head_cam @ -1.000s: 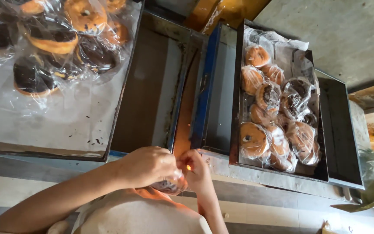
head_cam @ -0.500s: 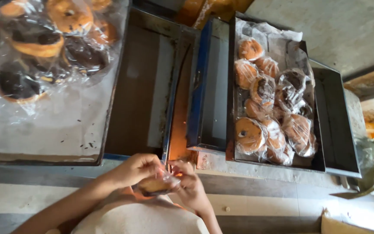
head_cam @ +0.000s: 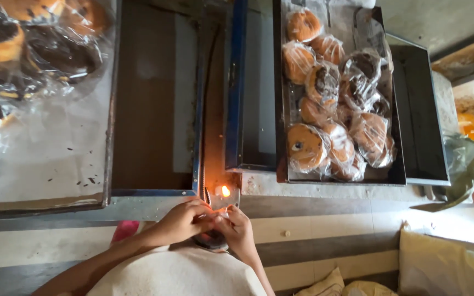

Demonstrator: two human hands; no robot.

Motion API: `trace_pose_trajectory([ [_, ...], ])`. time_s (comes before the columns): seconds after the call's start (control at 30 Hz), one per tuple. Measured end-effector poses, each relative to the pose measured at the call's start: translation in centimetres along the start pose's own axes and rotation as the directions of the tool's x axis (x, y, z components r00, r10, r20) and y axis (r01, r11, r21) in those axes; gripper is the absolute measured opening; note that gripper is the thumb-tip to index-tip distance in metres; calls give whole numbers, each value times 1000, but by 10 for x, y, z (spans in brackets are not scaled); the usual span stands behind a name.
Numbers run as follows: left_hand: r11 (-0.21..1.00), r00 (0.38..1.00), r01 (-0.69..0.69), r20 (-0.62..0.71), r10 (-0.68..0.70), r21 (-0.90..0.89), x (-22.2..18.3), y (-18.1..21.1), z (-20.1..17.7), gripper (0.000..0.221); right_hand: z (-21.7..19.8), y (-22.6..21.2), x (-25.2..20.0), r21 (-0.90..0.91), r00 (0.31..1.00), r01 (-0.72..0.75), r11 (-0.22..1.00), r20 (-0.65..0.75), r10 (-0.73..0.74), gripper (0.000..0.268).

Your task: The person seals plastic bags containing donuts using a small flame to melt and fuse the plastic edges together.

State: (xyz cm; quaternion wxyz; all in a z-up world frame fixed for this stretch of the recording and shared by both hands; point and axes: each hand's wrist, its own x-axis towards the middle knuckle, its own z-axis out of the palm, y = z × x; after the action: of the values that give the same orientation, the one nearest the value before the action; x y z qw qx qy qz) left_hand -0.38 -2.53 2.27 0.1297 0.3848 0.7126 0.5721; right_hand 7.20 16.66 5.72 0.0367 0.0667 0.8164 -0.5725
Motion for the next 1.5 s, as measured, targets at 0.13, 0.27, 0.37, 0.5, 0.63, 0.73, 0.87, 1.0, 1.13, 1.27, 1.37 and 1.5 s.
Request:
trace_pose_trajectory([
  [0.13,946,946,323,31,-323,-9,16,7,11,24,5,39,7,208,988,-101,973,-98,123,2],
  [0.27,922,922,386,15,-386,-24,14,-16,30,23,7,112,21,576,953,20,817,-258,158,14],
  [0.37,913,912,409,-38,-409,-17,7,-31,39,24,4,127,27,695,920,92,713,-334,206,18],
  [0.5,881,870,453,-150,-470,-136,0,-59,58,25,-1,103,14,608,940,-57,792,-234,248,17],
  [0.63,754,746,637,-121,-655,-159,6,-62,67,33,6,119,10,314,953,-257,914,-74,293,22],
  [0.73,698,693,679,-115,-712,-227,9,-67,75,33,8,129,14,339,941,-276,899,-95,325,25],
  [0.87,725,737,577,-143,-660,-376,14,-65,78,32,5,132,18,455,935,-241,857,-126,330,28],
  [1.0,709,720,591,-145,-679,-385,9,-82,88,34,4,127,23,454,941,-233,860,-119,318,29],
  [1.13,663,662,662,-142,-736,-350,11,-77,85,35,5,120,26,384,939,-246,890,-132,316,32],
  [1.27,684,690,630,-140,-710,-368,16,-71,84,35,5,131,25,362,935,-245,899,-159,318,34],
  [1.37,680,712,572,-135,-689,-458,19,-72,89,32,3,129,25,410,932,-234,882,-165,324,33],
  [1.5,669,730,541,-111,-675,-509,18,-64,81,30,1,127,19,445,931,-231,865,-158,330,31],
])
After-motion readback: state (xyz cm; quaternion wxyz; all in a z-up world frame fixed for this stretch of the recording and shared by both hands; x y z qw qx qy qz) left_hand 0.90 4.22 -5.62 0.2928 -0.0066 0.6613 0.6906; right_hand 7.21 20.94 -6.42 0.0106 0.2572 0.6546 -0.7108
